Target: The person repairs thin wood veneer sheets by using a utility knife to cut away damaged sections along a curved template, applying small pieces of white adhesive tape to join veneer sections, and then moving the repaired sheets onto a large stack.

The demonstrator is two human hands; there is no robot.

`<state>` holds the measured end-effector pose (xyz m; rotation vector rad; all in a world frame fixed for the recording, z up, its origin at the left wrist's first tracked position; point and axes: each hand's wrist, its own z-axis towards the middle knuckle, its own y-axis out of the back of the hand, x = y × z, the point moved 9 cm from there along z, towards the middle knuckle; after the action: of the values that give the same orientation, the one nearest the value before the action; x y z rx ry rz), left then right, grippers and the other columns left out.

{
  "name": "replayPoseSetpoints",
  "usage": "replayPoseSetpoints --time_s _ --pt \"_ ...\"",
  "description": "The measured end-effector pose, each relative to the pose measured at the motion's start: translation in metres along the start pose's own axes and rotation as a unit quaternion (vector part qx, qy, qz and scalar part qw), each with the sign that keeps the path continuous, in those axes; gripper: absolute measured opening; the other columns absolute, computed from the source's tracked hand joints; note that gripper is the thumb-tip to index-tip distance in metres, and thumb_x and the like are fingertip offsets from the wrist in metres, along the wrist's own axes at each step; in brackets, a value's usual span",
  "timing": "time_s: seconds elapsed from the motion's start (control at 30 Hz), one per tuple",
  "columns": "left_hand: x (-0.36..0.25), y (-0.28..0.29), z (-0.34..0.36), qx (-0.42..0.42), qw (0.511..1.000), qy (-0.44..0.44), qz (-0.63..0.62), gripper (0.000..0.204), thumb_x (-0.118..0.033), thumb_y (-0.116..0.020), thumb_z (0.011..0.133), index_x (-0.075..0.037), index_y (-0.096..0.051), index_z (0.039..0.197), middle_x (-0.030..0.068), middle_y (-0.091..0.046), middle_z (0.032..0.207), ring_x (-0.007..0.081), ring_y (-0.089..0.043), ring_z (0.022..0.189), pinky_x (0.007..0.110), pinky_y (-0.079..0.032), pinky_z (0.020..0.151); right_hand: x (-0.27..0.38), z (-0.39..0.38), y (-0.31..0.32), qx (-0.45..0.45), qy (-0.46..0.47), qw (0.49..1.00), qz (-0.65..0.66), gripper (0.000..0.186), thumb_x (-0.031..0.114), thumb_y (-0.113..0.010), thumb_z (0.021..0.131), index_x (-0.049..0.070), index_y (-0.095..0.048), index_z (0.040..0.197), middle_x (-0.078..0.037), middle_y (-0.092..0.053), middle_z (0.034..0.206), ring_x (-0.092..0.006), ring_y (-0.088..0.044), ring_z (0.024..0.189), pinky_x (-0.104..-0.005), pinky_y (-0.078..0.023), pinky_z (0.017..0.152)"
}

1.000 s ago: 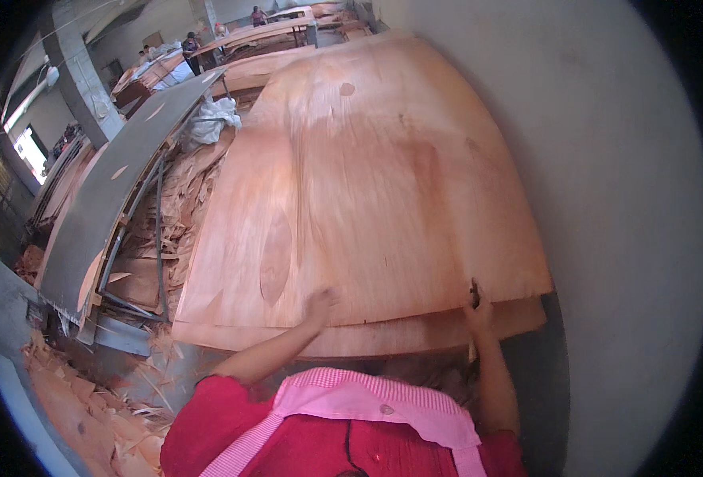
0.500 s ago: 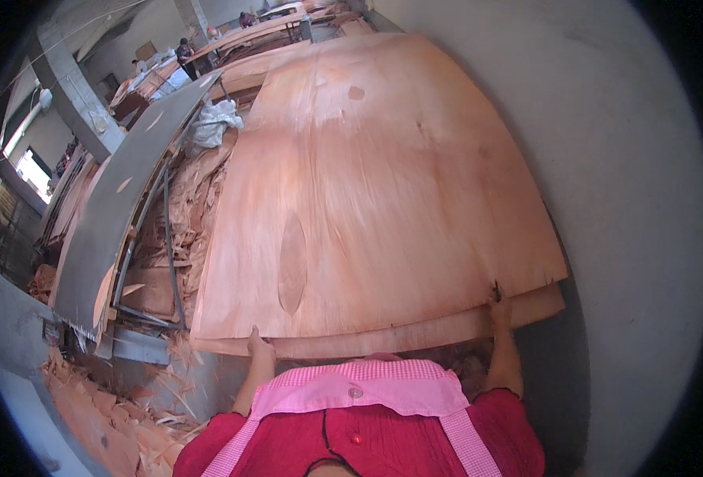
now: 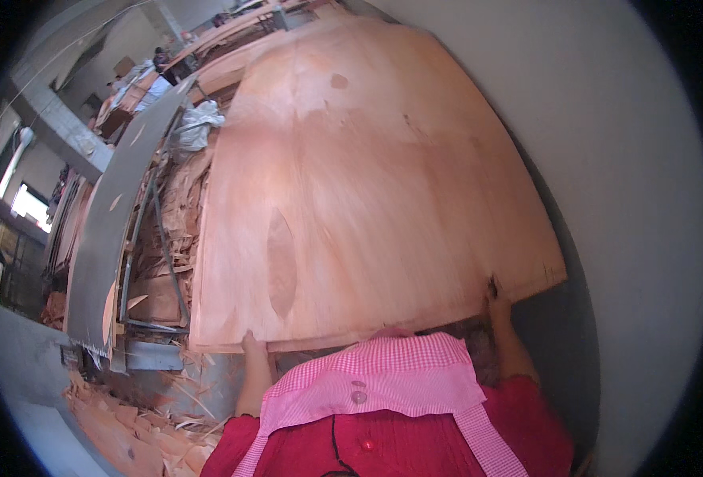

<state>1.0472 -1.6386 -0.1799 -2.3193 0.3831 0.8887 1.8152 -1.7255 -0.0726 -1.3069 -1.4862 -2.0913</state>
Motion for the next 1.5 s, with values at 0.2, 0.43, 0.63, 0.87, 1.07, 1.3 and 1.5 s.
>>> replayPoseSetpoints --time_s 0.2,0.43,0.63,0.87,1.07,1.3,1.5 --pt "0.01 0.028 0.028 -0.037 0.987 0.085 0.129 0.045 -0.031 -0.055 0.082 -0.001 -0.043 0.113 0.0145 -0.051 0.104 0.0309 -0.052 0.094 0.045 -0.046 0.08 0.016 0.018 -0.022 0.093 -0.089 0.972 0.196 0.052 0.015 -0.053 0.081 0.009 -0.035 0.129 -0.013 -0.048 0.122 -0.0208 -0.048 0.11 -0.0281 -0.035 0.092" --pt "0.008 -0.006 -0.044 -0.045 0.977 0.096 0.183 0.029 -0.028 -0.058 0.082 -0.003 -0.048 0.094 0.0063 -0.051 0.083 0.0213 -0.053 0.079 0.03 -0.051 0.063 -0.004 0.012 0.019 -0.032 -0.24 0.936 0.256 0.034 0.003 -0.055 0.078 0.003 -0.053 0.113 -0.006 -0.058 0.103 -0.0163 -0.053 0.094 -0.0259 -0.04 0.082" --pt "0.001 -0.005 -0.031 -0.069 0.964 0.09 0.241 0.025 -0.023 -0.06 0.081 -0.002 -0.048 0.088 0.0062 -0.049 0.076 0.0203 -0.055 0.067 0.024 -0.047 0.048 -0.02 0.024 0.034 -0.138 -0.3 0.921 0.207 0.024 0.003 -0.058 0.076 0.006 -0.062 0.1 -0.01 -0.062 0.089 -0.019 -0.058 0.081 -0.0311 -0.044 0.07" --pt "-0.024 0.049 -0.035 -0.128 0.922 0.021 0.365 0.022 -0.025 -0.06 0.081 -0.005 -0.054 0.073 0.0024 -0.052 0.059 0.0132 -0.049 0.049 0.018 -0.031 0.037 -0.045 -0.005 0.018 -0.119 -0.236 0.964 0.026 0.021 0.005 -0.06 0.072 0.004 -0.062 0.093 -0.006 -0.063 0.081 -0.0122 -0.057 0.068 -0.0276 -0.044 0.06" --pt "-0.005 0.053 -0.026 -0.036 0.943 0.033 0.331 0.031 -0.03 -0.055 0.082 -0.004 -0.055 0.098 0.0092 -0.061 0.09 0.0166 -0.057 0.08 0.025 -0.041 0.057 -0.04 0.008 0.025 -0.116 -0.171 0.978 0.007 0.029 0.003 -0.062 0.067 0.0 -0.056 0.096 -0.007 -0.059 0.083 -0.0181 -0.055 0.07 -0.0303 -0.044 0.059" --pt "0.003 0.044 -0.057 -0.08 0.954 0.04 0.287 0.021 -0.018 -0.058 0.081 -0.002 -0.054 0.094 0.0065 -0.06 0.082 0.0172 -0.056 0.072 0.027 -0.043 0.064 -0.075 -0.02 0.017 -0.071 -0.407 0.896 0.163 0.028 -0.002 -0.056 0.069 0.004 -0.057 0.096 -0.007 -0.055 0.074 -0.0199 -0.054 0.061 -0.0301 -0.04 0.044" --pt "0.009 0.052 -0.043 -0.029 0.97 0.048 0.235 0.013 -0.016 -0.056 0.081 -0.004 -0.053 0.085 0.0045 -0.057 0.071 0.0155 -0.052 0.06 0.025 -0.037 0.047 -0.089 -0.008 0.014 -0.049 -0.386 0.907 0.163 0.027 0.0 -0.056 0.07 0.006 -0.058 0.096 -0.006 -0.054 0.072 -0.0181 -0.053 0.059 -0.0283 -0.038 0.043"
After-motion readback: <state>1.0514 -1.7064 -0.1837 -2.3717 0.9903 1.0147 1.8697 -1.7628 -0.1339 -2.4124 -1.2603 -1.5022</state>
